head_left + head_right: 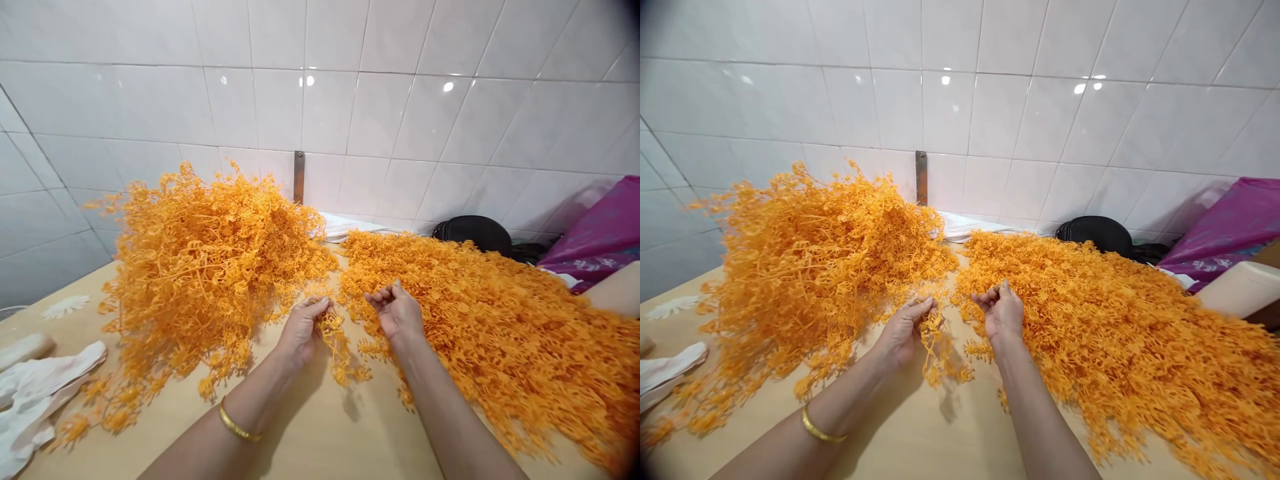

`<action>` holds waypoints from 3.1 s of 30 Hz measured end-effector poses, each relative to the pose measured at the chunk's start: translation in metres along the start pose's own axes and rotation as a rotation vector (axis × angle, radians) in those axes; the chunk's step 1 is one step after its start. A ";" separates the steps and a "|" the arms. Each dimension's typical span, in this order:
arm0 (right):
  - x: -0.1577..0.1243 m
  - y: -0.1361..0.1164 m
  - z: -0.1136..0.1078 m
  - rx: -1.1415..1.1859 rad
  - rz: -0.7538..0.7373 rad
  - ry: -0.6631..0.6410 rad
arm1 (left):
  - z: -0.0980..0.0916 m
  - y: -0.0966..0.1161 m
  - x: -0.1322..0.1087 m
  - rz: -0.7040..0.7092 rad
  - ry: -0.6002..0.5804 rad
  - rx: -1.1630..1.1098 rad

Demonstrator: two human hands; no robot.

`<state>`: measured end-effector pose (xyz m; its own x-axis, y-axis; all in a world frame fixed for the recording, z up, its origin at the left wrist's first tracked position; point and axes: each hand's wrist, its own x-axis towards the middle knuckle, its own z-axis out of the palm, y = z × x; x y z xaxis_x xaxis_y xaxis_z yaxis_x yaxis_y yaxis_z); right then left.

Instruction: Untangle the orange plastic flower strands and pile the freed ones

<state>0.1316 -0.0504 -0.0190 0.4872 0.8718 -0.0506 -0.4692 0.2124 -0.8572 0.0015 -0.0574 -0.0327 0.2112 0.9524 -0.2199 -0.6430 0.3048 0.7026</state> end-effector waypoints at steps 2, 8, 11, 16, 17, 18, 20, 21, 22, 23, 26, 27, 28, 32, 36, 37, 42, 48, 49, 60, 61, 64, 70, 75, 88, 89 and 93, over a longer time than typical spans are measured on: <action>0.000 -0.005 -0.001 -0.005 0.029 -0.077 | -0.005 0.002 0.005 0.055 0.023 0.004; -0.012 0.004 0.002 -0.158 0.209 -0.259 | -0.016 0.000 0.016 0.217 0.018 0.018; -0.019 0.010 0.004 -0.244 0.274 -0.392 | -0.016 0.004 0.014 0.244 0.043 0.011; -0.031 0.025 0.007 -0.506 0.160 -0.583 | -0.010 0.012 0.008 0.169 0.051 -0.020; -0.032 0.028 0.007 -0.518 0.144 -0.591 | -0.009 0.013 0.008 0.122 0.052 -0.039; -0.032 0.030 0.008 -0.505 0.138 -0.585 | -0.008 0.014 0.007 0.071 0.058 -0.068; -0.032 0.034 0.008 -0.411 0.157 -0.548 | -0.007 0.015 0.007 -0.018 0.083 -0.145; -0.032 0.035 0.009 -0.347 0.173 -0.524 | -0.006 0.015 0.007 -0.055 0.085 -0.180; -0.032 0.036 0.010 -0.280 0.186 -0.497 | -0.005 0.015 0.008 -0.082 0.079 -0.210; -0.032 0.036 0.011 -0.216 0.199 -0.472 | -0.004 0.016 0.008 -0.099 0.066 -0.236; -0.030 0.035 0.015 -0.072 0.212 -0.435 | -0.005 0.018 0.010 -0.172 -0.017 -0.293; -0.028 0.032 0.015 -0.034 0.206 -0.418 | -0.006 0.019 0.011 -0.197 -0.041 -0.316; -0.026 0.029 0.015 0.000 0.195 -0.386 | -0.008 0.020 0.012 -0.220 -0.064 -0.339; -0.013 0.010 0.007 -0.029 0.097 -0.227 | -0.014 0.018 0.014 -0.246 -0.116 -0.375; -0.008 0.003 -0.004 -0.494 -0.169 -0.224 | -0.013 0.015 0.014 -0.141 -0.053 -0.277; -0.008 0.003 -0.005 -0.643 -0.280 -0.203 | -0.012 0.014 0.014 -0.113 -0.045 -0.263; -0.015 0.008 -0.002 -1.034 -0.743 -0.137 | -0.013 0.015 0.017 -0.058 -0.095 -0.249; -0.045 0.020 0.016 -1.124 -0.780 -0.586 | -0.012 0.020 0.013 -0.100 -0.103 -0.260; -0.047 0.023 0.016 -1.127 -0.754 -0.615 | -0.011 0.022 0.012 -0.120 -0.112 -0.260; -0.029 0.018 0.010 -0.386 0.094 -0.546 | -0.015 0.018 0.014 -0.106 -0.121 -0.034; -0.028 0.018 0.009 -0.379 0.127 -0.544 | -0.015 0.017 0.014 -0.099 -0.132 0.004; -0.027 0.018 0.007 -0.393 0.163 -0.561 | -0.017 0.015 0.015 -0.073 -0.152 0.103; -0.030 0.013 0.005 -0.866 0.054 -0.813 | -0.018 0.021 0.018 0.133 -0.010 0.121; -0.031 0.019 0.000 -1.407 -0.486 -0.835 | -0.024 0.045 0.019 -0.012 0.067 -0.085; -0.028 0.013 0.005 -1.162 -0.830 -0.532 | -0.021 0.025 0.020 -0.216 -0.091 -0.291; -0.031 0.012 0.007 -1.123 -0.849 -0.539 | -0.021 0.025 0.020 -0.202 -0.112 -0.284; -0.041 0.012 0.012 -1.118 -0.884 -0.636 | -0.018 0.023 0.019 -0.155 -0.198 -0.268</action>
<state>0.0971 -0.0781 -0.0215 -0.2138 0.7500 0.6259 0.6942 0.5674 -0.4428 -0.0226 -0.0327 -0.0332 0.4424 0.8831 -0.1562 -0.7566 0.4611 0.4637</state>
